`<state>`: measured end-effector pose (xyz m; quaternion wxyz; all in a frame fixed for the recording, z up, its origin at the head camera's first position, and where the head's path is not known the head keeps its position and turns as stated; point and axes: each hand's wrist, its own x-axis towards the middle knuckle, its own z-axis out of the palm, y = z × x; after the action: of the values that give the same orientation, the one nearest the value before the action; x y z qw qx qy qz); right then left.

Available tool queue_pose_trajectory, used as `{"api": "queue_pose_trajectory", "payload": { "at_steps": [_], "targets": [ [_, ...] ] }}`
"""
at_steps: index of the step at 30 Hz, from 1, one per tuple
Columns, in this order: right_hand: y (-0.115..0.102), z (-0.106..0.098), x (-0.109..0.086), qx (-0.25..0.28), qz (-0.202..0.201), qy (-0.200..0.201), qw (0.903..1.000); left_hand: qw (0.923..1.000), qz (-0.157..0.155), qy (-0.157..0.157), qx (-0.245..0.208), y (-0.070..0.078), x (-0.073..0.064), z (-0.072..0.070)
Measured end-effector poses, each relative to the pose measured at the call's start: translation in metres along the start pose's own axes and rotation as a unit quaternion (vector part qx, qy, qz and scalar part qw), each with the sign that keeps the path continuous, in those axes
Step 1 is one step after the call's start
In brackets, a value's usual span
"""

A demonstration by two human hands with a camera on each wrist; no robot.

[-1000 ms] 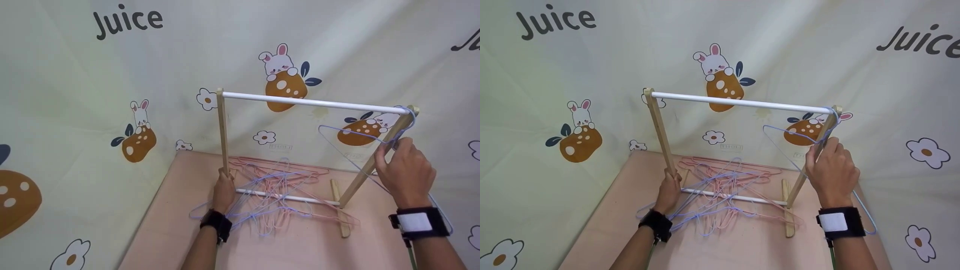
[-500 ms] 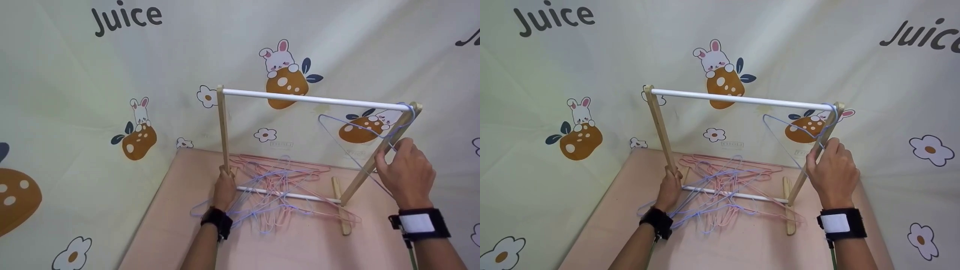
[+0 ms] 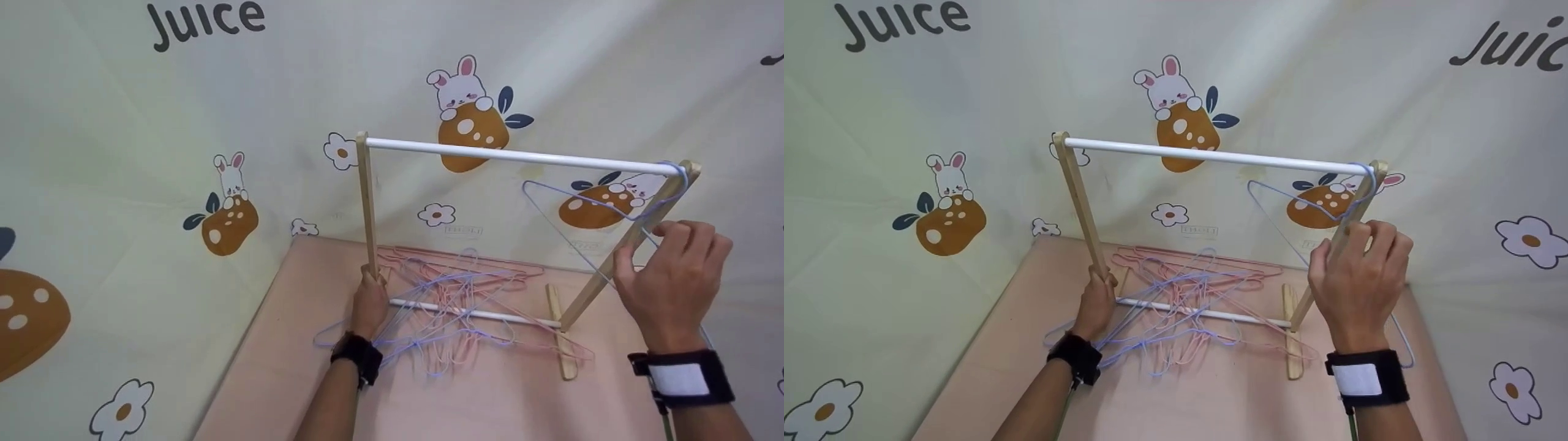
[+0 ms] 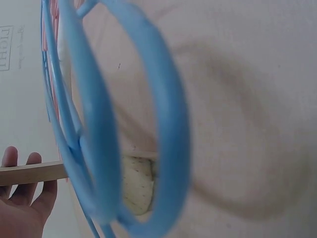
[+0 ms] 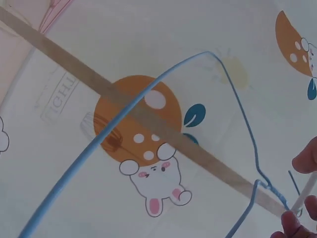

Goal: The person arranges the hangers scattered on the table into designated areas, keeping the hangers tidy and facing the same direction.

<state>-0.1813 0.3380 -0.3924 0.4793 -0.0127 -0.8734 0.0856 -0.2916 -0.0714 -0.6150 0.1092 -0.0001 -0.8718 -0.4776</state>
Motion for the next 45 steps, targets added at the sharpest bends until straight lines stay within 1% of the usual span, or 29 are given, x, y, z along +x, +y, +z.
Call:
{"api": "queue_pose_trajectory", "payload": {
  "at_steps": [3,5,9,12,17,21,25,28,31,33,35,38,40,43,45],
  "targets": [
    [-0.014,0.005,-0.004,0.037,-0.029,0.005,0.9989,1.0,-0.004,0.0,-0.005,-0.001,0.001,-0.002],
    [-0.025,0.011,-0.008,0.058,-0.039,0.004,0.9976,1.0,-0.005,0.002,-0.006,-0.002,0.003,-0.002],
    [-0.045,0.03,-0.02,0.087,-0.062,-0.018,0.9941,1.0,0.003,0.005,-0.004,-0.002,0.004,-0.003],
    [-0.058,0.049,-0.034,0.106,-0.073,-0.046,0.9906,1.0,0.006,0.007,-0.002,-0.002,0.003,-0.003],
    [-0.078,0.089,-0.062,0.136,-0.088,-0.09,0.9827,0.9999,0.012,0.01,0.0,-0.002,0.001,-0.002],
    [-0.091,0.118,-0.087,0.137,-0.106,-0.116,0.9781,0.9999,0.01,0.012,0.006,-0.003,-0.001,0.001],
    [-0.106,0.14,-0.11,0.14,-0.11,-0.148,0.973,0.9999,0.005,0.008,0.009,-0.001,-0.002,0.005],
    [-0.121,0.155,-0.124,0.15,-0.103,-0.186,0.9657,0.9999,0.007,0.006,0.007,0.001,-0.001,0.005],
    [-0.139,0.167,-0.136,0.163,-0.096,-0.23,0.9547,1.0,0.006,0.005,0.005,0.002,-0.001,0.004],
    [-0.151,0.176,-0.144,0.172,-0.1,-0.25,0.9476,0.9999,0.007,0.006,0.007,0.002,-0.001,0.004],
    [-0.163,0.183,-0.15,0.18,-0.111,-0.263,0.9414,0.9998,0.01,0.011,0.011,0.001,-0.001,0.004],
    [-0.179,0.193,-0.159,0.197,-0.133,-0.271,0.9329,0.9994,0.019,0.023,0.016,0.001,-0.001,0.005],
    [-0.189,0.198,-0.163,0.204,-0.144,-0.278,0.9274,0.9993,0.021,0.029,0.011,0.001,-0.001,0.005],
    [-0.202,0.204,-0.171,0.208,-0.148,-0.299,0.9195,0.9995,0.009,0.028,0.006,0.002,-0.002,0.004],
    [-0.209,0.207,-0.175,0.2,-0.148,-0.317,0.9154,0.9998,-0.006,0.019,-0.002,0.002,-0.002,0.003]
  ]
}}
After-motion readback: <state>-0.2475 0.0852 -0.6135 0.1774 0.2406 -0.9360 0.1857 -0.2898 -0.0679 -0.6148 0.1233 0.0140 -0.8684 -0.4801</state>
